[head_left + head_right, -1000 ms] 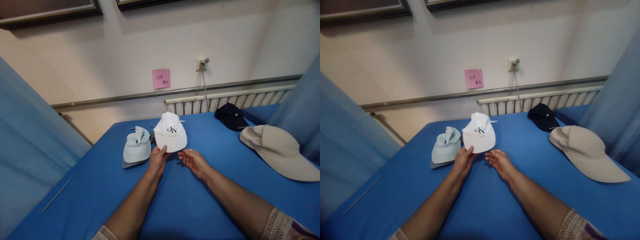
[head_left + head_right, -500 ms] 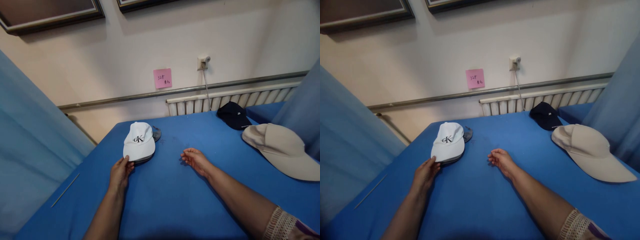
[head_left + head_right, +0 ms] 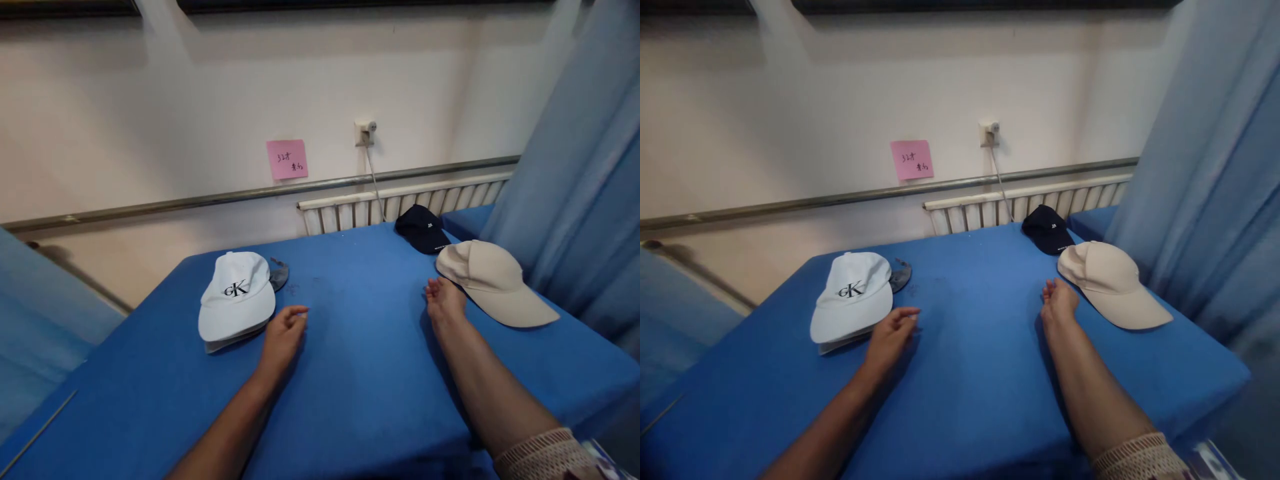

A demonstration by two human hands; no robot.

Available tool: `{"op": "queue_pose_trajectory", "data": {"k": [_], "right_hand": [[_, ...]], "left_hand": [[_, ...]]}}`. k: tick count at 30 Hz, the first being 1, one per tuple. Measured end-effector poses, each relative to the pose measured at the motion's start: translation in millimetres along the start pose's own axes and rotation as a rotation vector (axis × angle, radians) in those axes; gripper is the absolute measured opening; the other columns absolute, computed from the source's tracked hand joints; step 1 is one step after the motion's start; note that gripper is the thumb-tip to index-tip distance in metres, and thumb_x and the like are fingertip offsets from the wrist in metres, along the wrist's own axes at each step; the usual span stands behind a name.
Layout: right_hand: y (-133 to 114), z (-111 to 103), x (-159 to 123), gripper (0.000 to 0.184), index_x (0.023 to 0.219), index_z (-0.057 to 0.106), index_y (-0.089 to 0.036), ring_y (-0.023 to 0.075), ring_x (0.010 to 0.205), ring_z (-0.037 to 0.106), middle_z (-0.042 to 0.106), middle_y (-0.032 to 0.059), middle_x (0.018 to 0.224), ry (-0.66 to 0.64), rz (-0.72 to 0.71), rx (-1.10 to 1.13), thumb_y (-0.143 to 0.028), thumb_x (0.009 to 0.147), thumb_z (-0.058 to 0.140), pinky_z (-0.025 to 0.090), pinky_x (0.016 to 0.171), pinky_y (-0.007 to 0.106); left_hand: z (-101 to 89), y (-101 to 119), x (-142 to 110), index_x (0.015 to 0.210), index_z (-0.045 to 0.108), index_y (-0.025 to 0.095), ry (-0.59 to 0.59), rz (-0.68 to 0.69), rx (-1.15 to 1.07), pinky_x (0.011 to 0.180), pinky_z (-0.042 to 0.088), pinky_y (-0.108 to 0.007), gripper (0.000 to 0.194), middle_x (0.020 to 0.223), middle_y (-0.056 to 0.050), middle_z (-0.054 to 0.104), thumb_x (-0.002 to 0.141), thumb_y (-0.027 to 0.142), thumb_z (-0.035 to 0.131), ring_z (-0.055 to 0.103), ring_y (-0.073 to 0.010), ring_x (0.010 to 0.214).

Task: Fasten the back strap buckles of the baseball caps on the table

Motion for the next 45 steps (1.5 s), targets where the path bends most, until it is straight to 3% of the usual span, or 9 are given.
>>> {"op": "queue_pose_trajectory", "data": {"k": [6, 9, 14, 24, 28, 32, 36, 41, 45], "right_hand": [[-76, -26, 6, 0.062, 0.122, 0.045, -0.013, 0.0367, 0.129, 0.033, 0.034, 0.0207, 0.140, 0.272, -0.721, -0.692, -0.026, 0.066, 0.068, 0.029, 0.104, 0.051], [-89, -27, 19, 0.069, 0.130, 0.040, -0.012, 0.0404, 0.129, 0.030, 0.033, 0.0235, 0.143, 0.367, -0.880, -0.974, -0.032, 0.070, 0.067, 0.024, 0.102, 0.057], [-84, -25, 40, 0.038, 0.112, 0.056, -0.016, 0.0361, 0.112, 0.044, 0.052, 0.0195, 0.126, 0.312, -0.885, -1.179, -0.023, 0.075, 0.057, 0.032, 0.090, 0.051], [-96, -18, 4, 0.054, 0.128, 0.046, -0.013, 0.0310, 0.118, 0.045, 0.034, 0.0201, 0.139, 0.105, -1.178, -1.058, -0.007, 0.075, 0.044, 0.039, 0.095, 0.042], [-82, 4, -18, 0.054, 0.130, 0.045, -0.017, 0.0250, 0.126, 0.042, 0.028, 0.0139, 0.146, -0.086, -1.178, -1.097, -0.003, 0.079, 0.037, 0.039, 0.100, 0.037], [-52, 30, -29, 0.039, 0.123, 0.050, -0.009, 0.0298, 0.120, 0.047, 0.050, 0.0213, 0.127, -0.265, -1.123, -1.376, -0.013, 0.084, 0.047, 0.039, 0.099, 0.042], [-31, 28, -11, 0.030, 0.109, 0.057, -0.006, 0.0352, 0.098, 0.060, 0.060, 0.0243, 0.105, -0.213, -0.891, -1.662, -0.024, 0.085, 0.055, 0.046, 0.082, 0.046], [-29, 22, 5, 0.028, 0.103, 0.060, -0.005, 0.0345, 0.091, 0.064, 0.062, 0.0266, 0.102, -0.169, -0.780, -1.698, -0.007, 0.088, 0.037, 0.046, 0.074, 0.044], [-16, 38, -9, 0.020, 0.098, 0.062, -0.008, 0.0284, 0.090, 0.064, 0.064, 0.0214, 0.099, -0.410, -0.836, -1.577, -0.009, 0.085, 0.046, 0.045, 0.078, 0.038]], "left_hand": [[86.4, -20, 14, 0.090, 0.066, 0.018, -0.345, 0.246, 0.322, 0.055, 0.036, -0.024, 0.025, 0.061, 0.002, 0.056, 0.079, 0.038, 0.055, 0.049, -0.0125, 0.056], [90.5, -21, 13, 0.095, 0.067, 0.019, -0.391, 0.304, 0.388, 0.060, 0.038, -0.025, 0.025, 0.067, 0.001, 0.059, 0.082, 0.037, 0.053, 0.052, -0.0136, 0.061], [84.1, -22, 10, 0.098, 0.065, 0.019, -0.417, 0.291, 0.365, 0.062, 0.039, -0.024, 0.025, 0.070, 0.001, 0.060, 0.084, 0.034, 0.052, 0.051, -0.0129, 0.061], [84.8, -17, 7, 0.094, 0.067, 0.020, -0.468, 0.314, 0.336, 0.060, 0.038, -0.023, 0.024, 0.069, 0.000, 0.059, 0.083, 0.036, 0.053, 0.050, -0.0138, 0.062], [85.0, -17, 6, 0.093, 0.067, 0.020, -0.479, 0.351, 0.331, 0.060, 0.038, -0.023, 0.023, 0.071, 0.000, 0.060, 0.084, 0.035, 0.053, 0.051, -0.0136, 0.062], [83.9, -18, 3, 0.093, 0.068, 0.020, -0.476, 0.354, 0.309, 0.060, 0.040, -0.023, 0.023, 0.071, -0.001, 0.061, 0.083, 0.034, 0.053, 0.052, -0.0142, 0.064], [82.2, -19, 1, 0.092, 0.069, 0.020, -0.478, 0.360, 0.307, 0.060, 0.041, -0.023, 0.022, 0.071, -0.001, 0.062, 0.082, 0.033, 0.054, 0.054, -0.0145, 0.065], [80.9, -17, 0, 0.092, 0.069, 0.020, -0.474, 0.419, 0.313, 0.059, 0.041, -0.023, 0.021, 0.071, -0.001, 0.063, 0.083, 0.032, 0.054, 0.054, -0.0141, 0.063], [83.3, -21, 2, 0.094, 0.069, 0.020, -0.493, 0.412, 0.331, 0.062, 0.042, -0.024, 0.022, 0.073, -0.002, 0.064, 0.084, 0.032, 0.053, 0.055, -0.0146, 0.064]]}}
Point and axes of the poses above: each hand's wrist, its own x-axis towards the middle knuckle, its own z-axis out of the palm, y = z × x, the point moved 6 cm from there along x, towards the middle knuckle
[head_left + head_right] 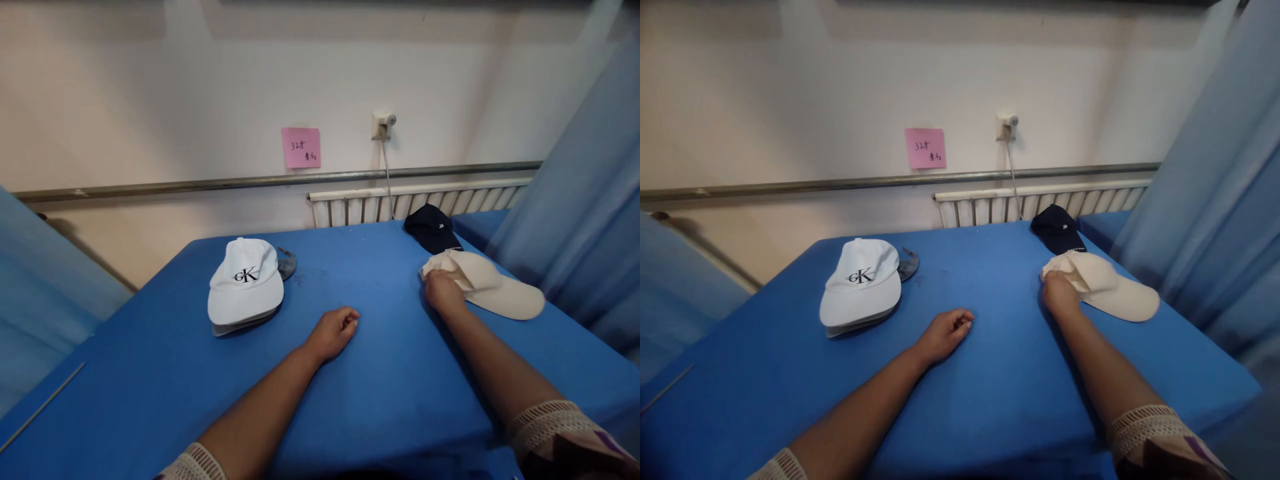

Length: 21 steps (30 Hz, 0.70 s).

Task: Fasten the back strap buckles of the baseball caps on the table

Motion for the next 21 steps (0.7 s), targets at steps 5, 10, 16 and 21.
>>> {"op": "queue_pose_trajectory", "data": {"k": [5, 10, 16, 21], "right_hand": [[-67, 12, -30, 0.006, 0.084, 0.063, -0.020, 0.0162, 0.069, 0.056, 0.064, 0.0023, 0.076, -0.137, -0.306, 0.565, -0.019, 0.080, 0.058, 0.043, 0.067, 0.027], [-133, 24, -65, 0.014, 0.079, 0.062, -0.020, 0.0098, 0.054, 0.043, 0.054, -0.0055, 0.062, -0.514, -0.317, 1.270, -0.031, 0.073, 0.068, 0.032, 0.051, 0.020], [-167, 41, -57, 0.026, 0.072, 0.060, -0.019, 0.0111, 0.062, 0.050, 0.058, -0.0040, 0.067, -0.677, -0.288, 1.367, -0.033, 0.060, 0.077, 0.039, 0.061, 0.024], [-169, 56, -53, 0.023, 0.077, 0.059, -0.019, 0.0120, 0.065, 0.052, 0.058, -0.0027, 0.071, -0.660, -0.323, 1.347, -0.034, 0.065, 0.071, 0.041, 0.065, 0.026]], "left_hand": [[-4.4, 0, 0, 0.105, 0.066, 0.020, 0.088, -0.026, -0.035, 0.068, 0.044, -0.027, 0.026, 0.085, -0.004, 0.066, 0.083, 0.027, 0.054, 0.058, -0.0157, 0.071], [-28.0, 16, -5, 0.108, 0.064, 0.022, 0.322, 0.072, -0.071, 0.079, 0.046, -0.030, 0.031, 0.113, -0.008, 0.061, 0.079, 0.017, 0.057, 0.059, -0.0188, 0.092], [-33.1, 10, -1, 0.100, 0.063, 0.022, 0.212, 0.144, 0.094, 0.094, 0.041, -0.036, 0.026, 0.106, -0.005, 0.062, 0.075, 0.013, 0.061, 0.054, -0.0208, 0.103], [-30.9, -1, 6, 0.088, 0.058, 0.020, 0.122, 0.097, 0.246, 0.083, 0.043, -0.032, 0.012, 0.097, -0.003, 0.058, 0.078, 0.017, 0.062, 0.053, -0.0189, 0.092]]}}
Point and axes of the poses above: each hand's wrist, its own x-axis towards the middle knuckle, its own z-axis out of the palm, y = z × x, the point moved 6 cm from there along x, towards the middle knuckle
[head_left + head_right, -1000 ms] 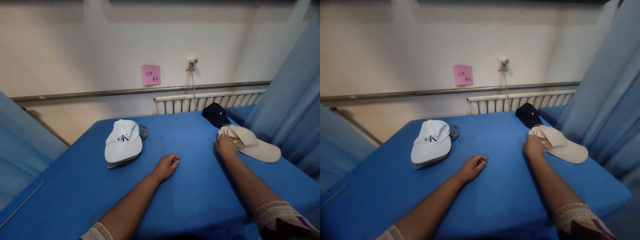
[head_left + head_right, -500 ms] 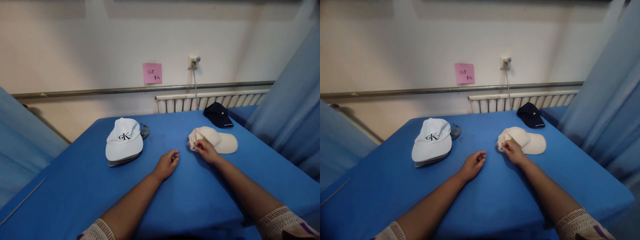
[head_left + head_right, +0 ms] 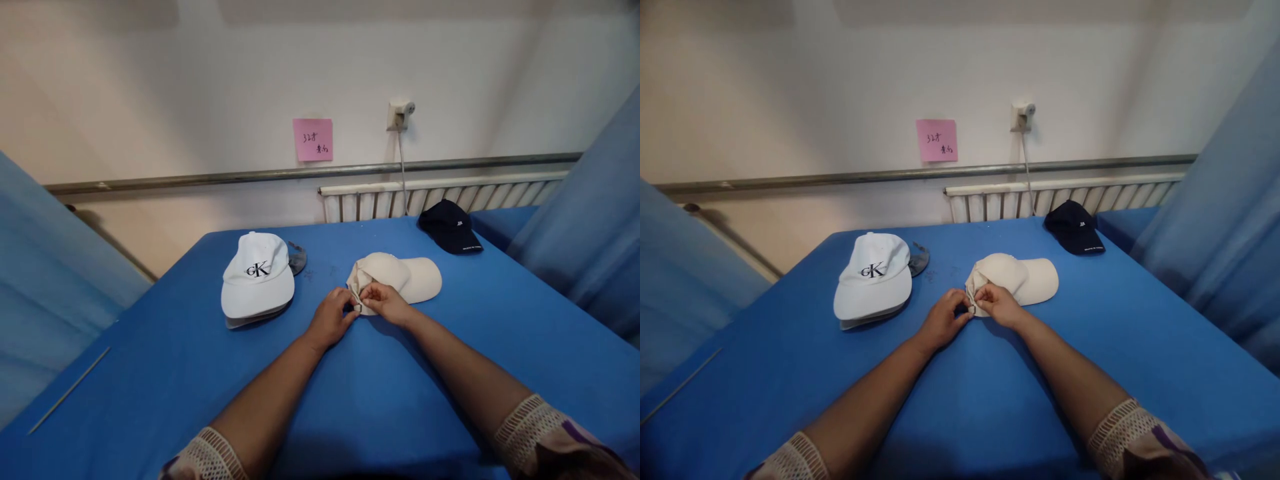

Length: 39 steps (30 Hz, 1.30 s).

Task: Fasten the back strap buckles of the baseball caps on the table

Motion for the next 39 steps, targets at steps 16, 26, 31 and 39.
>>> {"op": "queue_pose_trajectory", "data": {"k": [16, 26, 31, 39], "right_hand": [[-33, 7, -32, 0.027, 0.101, 0.057, -0.019, 0.0148, 0.072, 0.052, 0.056, 0.0013, 0.084, -0.059, -0.300, -0.682, -0.023, 0.076, 0.068, 0.043, 0.065, 0.028], [-41, 28, -37, 0.017, 0.102, 0.056, -0.018, 0.0199, 0.088, 0.057, 0.062, 0.0070, 0.095, -0.101, -0.480, -1.051, -0.014, 0.085, 0.055, 0.044, 0.078, 0.032], [-45, 23, -37, 0.015, 0.102, 0.055, -0.019, 0.0195, 0.084, 0.056, 0.062, 0.0064, 0.092, -0.026, -0.488, -0.999, -0.015, 0.088, 0.052, 0.045, 0.075, 0.032], [-40, 26, -33, 0.020, 0.108, 0.056, -0.019, 0.0215, 0.088, 0.058, 0.064, 0.0084, 0.097, -0.038, -0.443, -1.072, -0.027, 0.090, 0.055, 0.046, 0.077, 0.034]], "left_hand": [[8.6, -19, 5, 0.071, 0.056, 0.016, -0.068, -0.140, -0.662, 0.082, 0.044, -0.030, 0.020, 0.094, -0.004, 0.059, 0.071, 0.028, 0.071, 0.056, -0.0165, 0.088], [-1.1, 8, -2, 0.072, 0.059, 0.018, -0.012, -0.036, -0.215, 0.094, 0.041, -0.036, 0.011, 0.105, -0.005, 0.059, 0.073, 0.022, 0.070, 0.054, -0.0207, 0.101], [4.6, -13, -1, 0.069, 0.059, 0.015, 0.011, -0.248, -0.752, 0.091, 0.042, -0.033, 0.023, 0.108, -0.007, 0.061, 0.067, 0.029, 0.077, 0.058, -0.0178, 0.096], [7.8, -19, -2, 0.071, 0.063, 0.014, 0.037, -0.350, -0.931, 0.095, 0.040, -0.032, 0.024, 0.111, -0.007, 0.061, 0.069, 0.033, 0.077, 0.057, -0.0175, 0.097]]}}
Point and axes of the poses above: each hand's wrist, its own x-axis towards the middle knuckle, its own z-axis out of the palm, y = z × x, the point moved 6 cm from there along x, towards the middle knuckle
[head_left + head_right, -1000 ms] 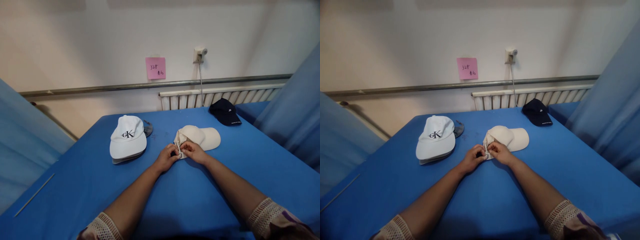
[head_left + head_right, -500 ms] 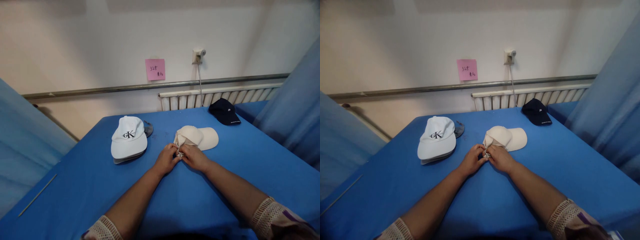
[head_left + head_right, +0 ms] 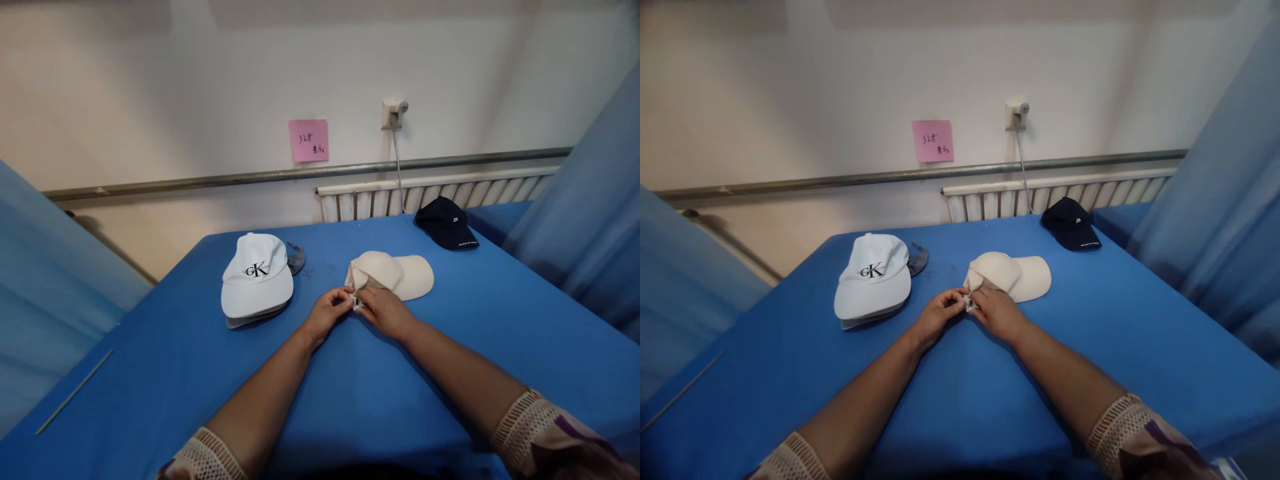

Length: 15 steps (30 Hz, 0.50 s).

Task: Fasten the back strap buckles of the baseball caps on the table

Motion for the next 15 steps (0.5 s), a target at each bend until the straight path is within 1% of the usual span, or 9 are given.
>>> {"op": "queue_pose_trajectory", "data": {"k": [2, 4, 8, 11, 13, 15], "right_hand": [[0.6, -1.8, 1.7, 0.016, 0.105, 0.057, -0.019, 0.0206, 0.088, 0.058, 0.064, 0.0080, 0.097, 0.039, 0.016, 0.061, -0.023, 0.090, 0.055, 0.046, 0.078, 0.033], [0.2, -3.9, 2.7, 0.013, 0.103, 0.057, -0.019, 0.0202, 0.088, 0.058, 0.064, 0.0075, 0.097, 0.069, 0.020, 0.110, -0.021, 0.090, 0.055, 0.045, 0.078, 0.033], [2.4, -8.0, 1.3, 0.012, 0.101, 0.057, -0.020, 0.0199, 0.087, 0.059, 0.064, 0.0066, 0.095, 0.113, 0.070, 0.151, -0.021, 0.090, 0.054, 0.045, 0.078, 0.032], [5.5, -8.5, -0.8, 0.014, 0.103, 0.057, -0.020, 0.0196, 0.087, 0.059, 0.064, 0.0063, 0.095, 0.123, 0.107, 0.163, -0.023, 0.091, 0.053, 0.045, 0.078, 0.032], [7.0, -8.3, -1.8, 0.016, 0.105, 0.056, -0.020, 0.0201, 0.088, 0.060, 0.064, 0.0068, 0.096, 0.126, 0.119, 0.166, -0.025, 0.091, 0.053, 0.045, 0.079, 0.032], [7.8, -8.1, -2.4, 0.017, 0.107, 0.055, -0.019, 0.0206, 0.089, 0.060, 0.064, 0.0074, 0.097, 0.127, 0.121, 0.173, -0.026, 0.091, 0.053, 0.045, 0.079, 0.033]], "left_hand": [[-0.4, -3.3, -0.4, 0.073, 0.062, 0.015, -0.003, -0.059, -0.156, 0.090, 0.043, -0.030, 0.023, 0.113, -0.006, 0.061, 0.072, 0.033, 0.076, 0.057, -0.0149, 0.091], [-0.8, -4.8, -0.9, 0.074, 0.061, 0.015, -0.017, -0.099, -0.276, 0.087, 0.045, -0.029, 0.023, 0.112, -0.006, 0.062, 0.073, 0.033, 0.075, 0.058, -0.0141, 0.088], [-5.5, -3.3, -1.4, 0.076, 0.060, 0.016, -0.007, -0.124, -0.395, 0.088, 0.048, -0.034, 0.023, 0.109, -0.008, 0.064, 0.076, 0.036, 0.071, 0.059, -0.0182, 0.094], [-6.6, -0.5, -0.9, 0.081, 0.061, 0.017, 0.002, -0.105, -0.349, 0.089, 0.048, -0.035, 0.022, 0.112, -0.008, 0.064, 0.080, 0.038, 0.067, 0.060, -0.0197, 0.099], [-6.4, 0.9, 0.1, 0.090, 0.063, 0.017, 0.024, -0.080, -0.224, 0.087, 0.047, -0.034, 0.024, 0.109, -0.007, 0.065, 0.080, 0.039, 0.066, 0.060, -0.0186, 0.096], [-7.2, 3.3, 1.2, 0.097, 0.062, 0.018, 0.070, -0.029, -0.063, 0.086, 0.046, -0.032, 0.029, 0.102, -0.005, 0.066, 0.077, 0.037, 0.070, 0.060, -0.0172, 0.093]]}}
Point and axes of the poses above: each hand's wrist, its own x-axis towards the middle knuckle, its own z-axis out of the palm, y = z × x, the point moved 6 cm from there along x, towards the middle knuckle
